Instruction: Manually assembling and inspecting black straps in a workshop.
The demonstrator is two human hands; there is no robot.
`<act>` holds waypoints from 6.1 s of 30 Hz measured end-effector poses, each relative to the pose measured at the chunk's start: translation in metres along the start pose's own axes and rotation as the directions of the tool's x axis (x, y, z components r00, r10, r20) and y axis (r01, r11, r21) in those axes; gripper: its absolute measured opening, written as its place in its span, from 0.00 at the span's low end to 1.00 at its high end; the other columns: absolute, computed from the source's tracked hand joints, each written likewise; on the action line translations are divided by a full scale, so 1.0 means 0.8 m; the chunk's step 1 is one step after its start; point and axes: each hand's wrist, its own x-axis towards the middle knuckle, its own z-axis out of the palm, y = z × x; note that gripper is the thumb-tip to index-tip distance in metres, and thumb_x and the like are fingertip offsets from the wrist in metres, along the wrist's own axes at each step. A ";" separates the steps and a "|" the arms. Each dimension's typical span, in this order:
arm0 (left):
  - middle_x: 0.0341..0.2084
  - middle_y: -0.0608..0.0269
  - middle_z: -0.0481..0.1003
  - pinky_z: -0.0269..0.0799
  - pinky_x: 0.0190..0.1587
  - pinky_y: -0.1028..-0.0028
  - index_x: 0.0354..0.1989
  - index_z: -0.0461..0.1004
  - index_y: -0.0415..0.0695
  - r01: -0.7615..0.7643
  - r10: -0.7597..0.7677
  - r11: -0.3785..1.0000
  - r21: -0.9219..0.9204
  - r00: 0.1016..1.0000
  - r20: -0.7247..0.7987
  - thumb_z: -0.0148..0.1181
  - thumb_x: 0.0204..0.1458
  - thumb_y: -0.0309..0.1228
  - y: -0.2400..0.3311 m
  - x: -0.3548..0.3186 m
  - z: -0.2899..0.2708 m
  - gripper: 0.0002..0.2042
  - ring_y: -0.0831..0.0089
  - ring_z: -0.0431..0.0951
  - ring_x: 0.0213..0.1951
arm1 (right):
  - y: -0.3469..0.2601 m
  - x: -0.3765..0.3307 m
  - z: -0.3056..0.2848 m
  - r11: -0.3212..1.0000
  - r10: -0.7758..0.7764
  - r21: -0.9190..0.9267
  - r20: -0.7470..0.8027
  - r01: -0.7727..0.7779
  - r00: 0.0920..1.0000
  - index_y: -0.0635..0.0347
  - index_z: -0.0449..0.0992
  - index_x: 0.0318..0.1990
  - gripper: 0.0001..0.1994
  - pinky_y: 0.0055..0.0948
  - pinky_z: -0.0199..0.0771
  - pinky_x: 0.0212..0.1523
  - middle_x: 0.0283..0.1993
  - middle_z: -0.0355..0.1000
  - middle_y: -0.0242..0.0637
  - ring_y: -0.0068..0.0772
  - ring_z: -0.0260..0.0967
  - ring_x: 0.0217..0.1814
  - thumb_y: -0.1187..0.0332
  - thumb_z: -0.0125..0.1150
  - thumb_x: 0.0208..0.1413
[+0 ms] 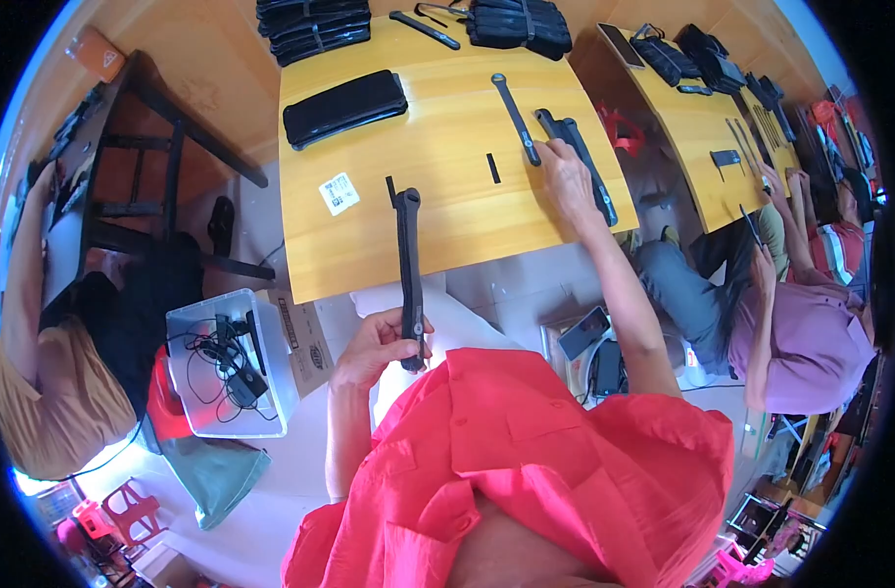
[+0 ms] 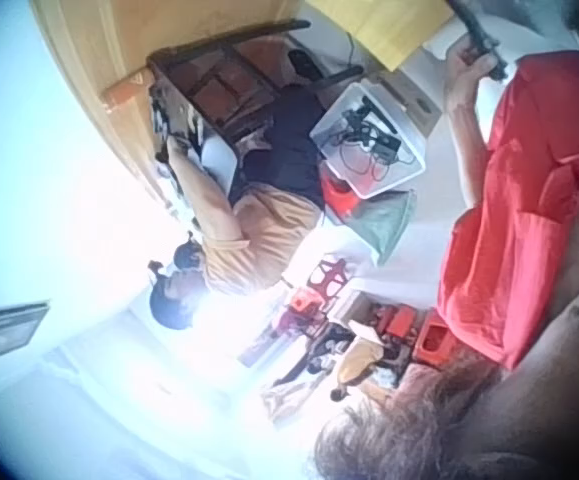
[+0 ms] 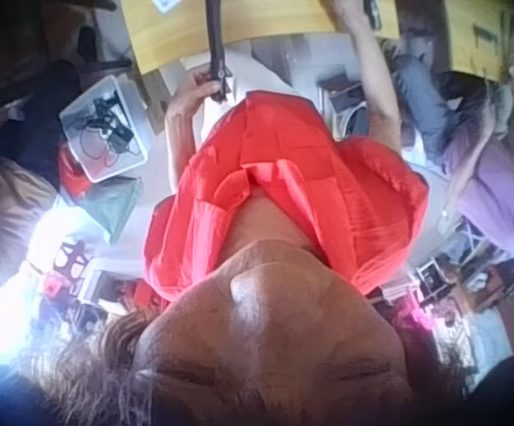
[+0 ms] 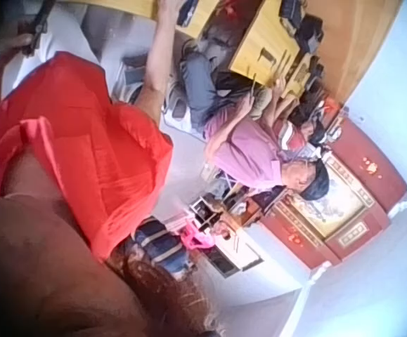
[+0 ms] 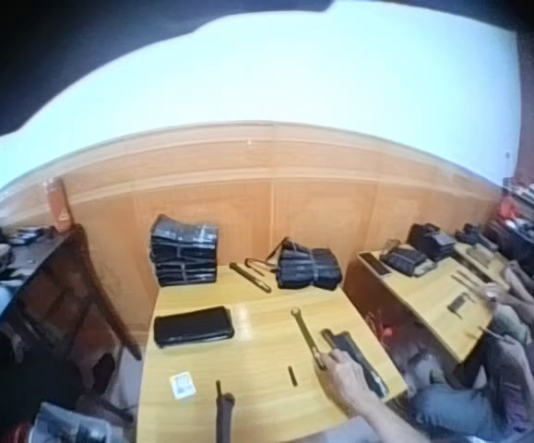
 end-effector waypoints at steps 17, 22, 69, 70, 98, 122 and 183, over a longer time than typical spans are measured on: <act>0.25 0.58 0.75 0.73 0.27 0.79 0.43 0.70 0.36 -0.163 0.154 0.985 -0.052 0.978 -0.138 0.60 0.48 0.32 -0.006 0.019 0.015 0.16 0.73 0.76 0.23 | 0.076 -0.029 0.013 0.878 0.401 -0.243 -0.094 -0.412 0.911 0.51 0.59 0.59 0.27 0.50 0.62 0.49 0.55 0.59 0.49 0.53 0.59 0.54 0.58 0.55 0.51; 0.26 0.59 0.74 0.73 0.27 0.81 0.44 0.69 0.37 -0.220 0.167 0.958 -0.185 0.949 -0.267 0.55 0.53 0.32 0.004 0.045 0.029 0.13 0.75 0.76 0.23 | -0.047 -0.036 -0.066 0.846 0.150 0.529 -0.126 -0.062 0.981 0.64 0.75 0.40 0.11 0.31 0.68 0.44 0.39 0.71 0.44 0.40 0.68 0.44 0.72 0.58 0.48; 0.23 0.64 0.72 0.70 0.27 0.84 0.36 0.67 0.36 -0.497 0.532 0.836 0.233 0.628 -0.568 0.64 0.45 0.24 0.016 0.069 0.089 0.13 0.82 0.72 0.25 | -0.211 -0.086 -0.103 0.737 -0.177 0.657 -0.039 0.159 0.984 0.69 0.73 0.35 0.07 0.27 0.70 0.28 0.30 0.72 0.45 0.40 0.72 0.29 0.83 0.56 0.46; 0.23 0.65 0.72 0.70 0.27 0.84 0.36 0.67 0.36 -0.503 0.536 0.831 0.236 0.613 -0.580 0.64 0.45 0.24 0.016 0.069 0.090 0.13 0.83 0.72 0.25 | -0.212 -0.086 -0.101 0.737 -0.176 0.657 -0.040 0.159 0.984 0.69 0.73 0.35 0.07 0.27 0.70 0.28 0.30 0.72 0.45 0.40 0.72 0.29 0.83 0.56 0.46; 0.24 0.62 0.73 0.73 0.26 0.81 0.39 0.68 0.32 -0.489 0.509 0.851 0.191 0.675 -0.535 0.61 0.47 0.24 0.012 0.062 0.072 0.13 0.79 0.75 0.26 | -0.214 -0.073 -0.079 0.814 -0.194 0.553 -0.028 0.177 0.981 0.66 0.66 0.31 0.05 0.38 0.64 0.28 0.26 0.63 0.46 0.49 0.64 0.28 0.83 0.51 0.45; 0.25 0.57 0.75 0.73 0.25 0.78 0.38 0.71 0.34 -0.132 0.132 0.991 0.005 0.991 -0.023 0.61 0.45 0.29 0.021 0.031 0.074 0.13 0.73 0.76 0.23 | -0.143 -0.047 -0.103 0.223 0.177 0.928 0.263 -0.299 0.948 0.68 0.78 0.32 0.06 0.17 0.67 0.24 0.25 0.70 0.33 0.19 0.66 0.22 0.74 0.59 0.48; 0.23 0.61 0.74 0.74 0.26 0.80 0.37 0.70 0.36 0.022 -0.022 1.000 0.005 1.000 0.006 0.65 0.43 0.31 -0.004 -0.008 0.025 0.16 0.76 0.76 0.23 | 0.008 0.046 0.069 0.998 -0.049 0.027 -0.153 0.053 0.987 0.56 0.78 0.29 0.05 0.36 0.72 0.30 0.26 0.71 0.37 0.39 0.69 0.33 0.70 0.55 0.48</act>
